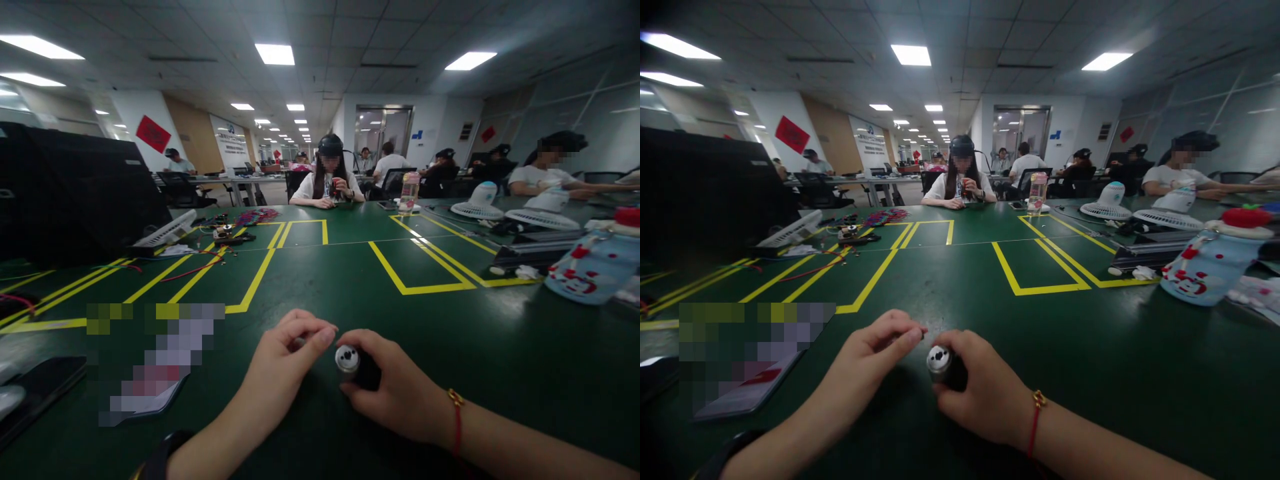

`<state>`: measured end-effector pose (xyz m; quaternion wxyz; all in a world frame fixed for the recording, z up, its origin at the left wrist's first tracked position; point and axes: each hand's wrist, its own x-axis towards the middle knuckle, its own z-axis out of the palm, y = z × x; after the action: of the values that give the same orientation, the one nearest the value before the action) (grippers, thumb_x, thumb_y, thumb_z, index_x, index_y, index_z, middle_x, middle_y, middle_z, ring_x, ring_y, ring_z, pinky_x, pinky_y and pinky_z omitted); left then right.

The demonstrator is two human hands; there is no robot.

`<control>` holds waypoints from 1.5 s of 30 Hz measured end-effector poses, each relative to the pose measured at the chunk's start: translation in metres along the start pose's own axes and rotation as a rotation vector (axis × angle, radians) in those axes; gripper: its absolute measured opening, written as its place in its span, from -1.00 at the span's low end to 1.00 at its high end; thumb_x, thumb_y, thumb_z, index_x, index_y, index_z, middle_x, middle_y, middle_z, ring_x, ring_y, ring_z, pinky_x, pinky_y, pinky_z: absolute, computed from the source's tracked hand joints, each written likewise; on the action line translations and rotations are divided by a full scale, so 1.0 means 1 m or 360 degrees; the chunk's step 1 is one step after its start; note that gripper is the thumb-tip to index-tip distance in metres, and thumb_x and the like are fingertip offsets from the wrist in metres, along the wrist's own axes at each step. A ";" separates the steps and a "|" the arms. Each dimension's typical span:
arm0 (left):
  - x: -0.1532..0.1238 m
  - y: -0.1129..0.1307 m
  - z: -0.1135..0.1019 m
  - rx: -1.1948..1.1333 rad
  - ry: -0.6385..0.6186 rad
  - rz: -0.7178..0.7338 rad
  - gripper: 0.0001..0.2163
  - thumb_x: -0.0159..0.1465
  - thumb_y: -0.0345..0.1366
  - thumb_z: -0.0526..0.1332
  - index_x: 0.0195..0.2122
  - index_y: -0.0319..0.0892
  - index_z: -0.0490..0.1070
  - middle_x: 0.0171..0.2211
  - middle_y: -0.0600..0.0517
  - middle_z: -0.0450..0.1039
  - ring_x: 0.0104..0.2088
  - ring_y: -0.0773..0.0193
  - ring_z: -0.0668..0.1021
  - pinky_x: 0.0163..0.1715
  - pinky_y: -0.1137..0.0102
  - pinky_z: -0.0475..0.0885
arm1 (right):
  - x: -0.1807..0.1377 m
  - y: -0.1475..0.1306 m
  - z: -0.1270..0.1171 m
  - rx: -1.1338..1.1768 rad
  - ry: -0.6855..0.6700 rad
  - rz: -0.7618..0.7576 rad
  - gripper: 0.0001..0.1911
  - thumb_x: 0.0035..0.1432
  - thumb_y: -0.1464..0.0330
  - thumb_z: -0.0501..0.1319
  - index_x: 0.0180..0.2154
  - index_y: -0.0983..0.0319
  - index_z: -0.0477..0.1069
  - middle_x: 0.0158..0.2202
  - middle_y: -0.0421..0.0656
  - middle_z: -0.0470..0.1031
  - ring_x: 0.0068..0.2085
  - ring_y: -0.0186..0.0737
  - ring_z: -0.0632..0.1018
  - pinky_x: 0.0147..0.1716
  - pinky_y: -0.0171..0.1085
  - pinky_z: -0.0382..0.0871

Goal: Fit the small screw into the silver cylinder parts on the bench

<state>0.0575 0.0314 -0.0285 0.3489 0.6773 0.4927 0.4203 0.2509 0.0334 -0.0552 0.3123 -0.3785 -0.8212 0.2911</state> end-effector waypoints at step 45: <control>0.016 -0.057 -0.030 0.0024 0.0134 -0.0335 -0.77 0.18 -0.20 0.10 -0.20 -0.16 0.39 -0.51 0.12 0.35 -0.49 0.30 0.42 -0.55 0.46 0.31 | 0.010 -0.001 -0.010 -0.0332 -0.0269 -0.0123 -0.77 0.05 0.24 0.24 -0.22 0.15 0.49 -0.20 -0.16 0.41 -0.15 -0.28 0.37 -0.14 -0.25 0.26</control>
<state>0.0111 0.0644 -0.0634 0.3649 0.6061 0.5785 0.4059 0.2528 0.0437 -0.0455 0.2119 -0.3511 -0.8844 0.2230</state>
